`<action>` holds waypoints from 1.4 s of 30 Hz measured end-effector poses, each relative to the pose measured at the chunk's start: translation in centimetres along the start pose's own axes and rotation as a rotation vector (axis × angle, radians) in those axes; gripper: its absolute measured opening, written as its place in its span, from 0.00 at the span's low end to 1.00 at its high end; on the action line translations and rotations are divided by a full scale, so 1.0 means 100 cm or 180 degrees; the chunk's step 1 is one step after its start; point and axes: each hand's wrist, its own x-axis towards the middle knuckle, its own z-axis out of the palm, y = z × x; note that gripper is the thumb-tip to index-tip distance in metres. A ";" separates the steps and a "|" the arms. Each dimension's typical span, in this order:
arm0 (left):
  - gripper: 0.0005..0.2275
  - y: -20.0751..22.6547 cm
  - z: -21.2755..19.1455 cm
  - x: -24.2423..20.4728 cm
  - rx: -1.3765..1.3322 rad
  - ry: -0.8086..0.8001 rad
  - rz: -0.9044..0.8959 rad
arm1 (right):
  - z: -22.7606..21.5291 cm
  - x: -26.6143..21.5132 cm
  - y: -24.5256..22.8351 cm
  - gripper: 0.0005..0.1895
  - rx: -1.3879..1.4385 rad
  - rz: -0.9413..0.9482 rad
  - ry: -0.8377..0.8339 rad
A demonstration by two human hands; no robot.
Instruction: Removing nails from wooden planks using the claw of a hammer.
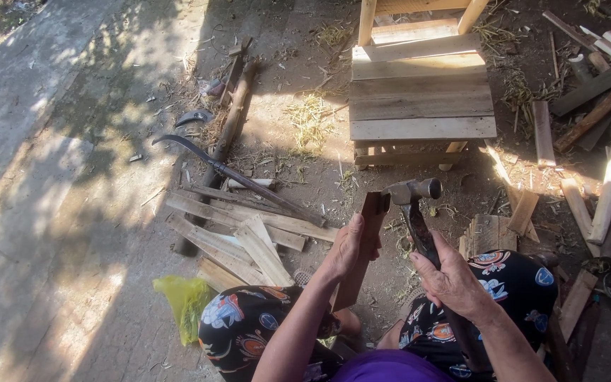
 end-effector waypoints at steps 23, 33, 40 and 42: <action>0.35 0.027 -0.006 -0.012 -0.0849 -0.0058 0.0094 | 0.048 -0.024 0.074 0.16 -0.0329 -0.0462 0.0446; 0.34 0.002 -0.008 -0.002 -0.1956 -0.0633 -0.0514 | 0.017 0.005 0.021 0.15 0.0403 -0.0568 0.1094; 0.32 -0.062 -0.002 0.016 -0.1835 -0.0936 -0.0799 | 0.024 0.051 0.028 0.14 0.1061 -0.0358 0.1639; 0.35 -0.030 0.014 0.003 -0.0993 -0.0454 -0.0696 | 0.027 0.057 0.025 0.16 0.1183 -0.0357 0.1721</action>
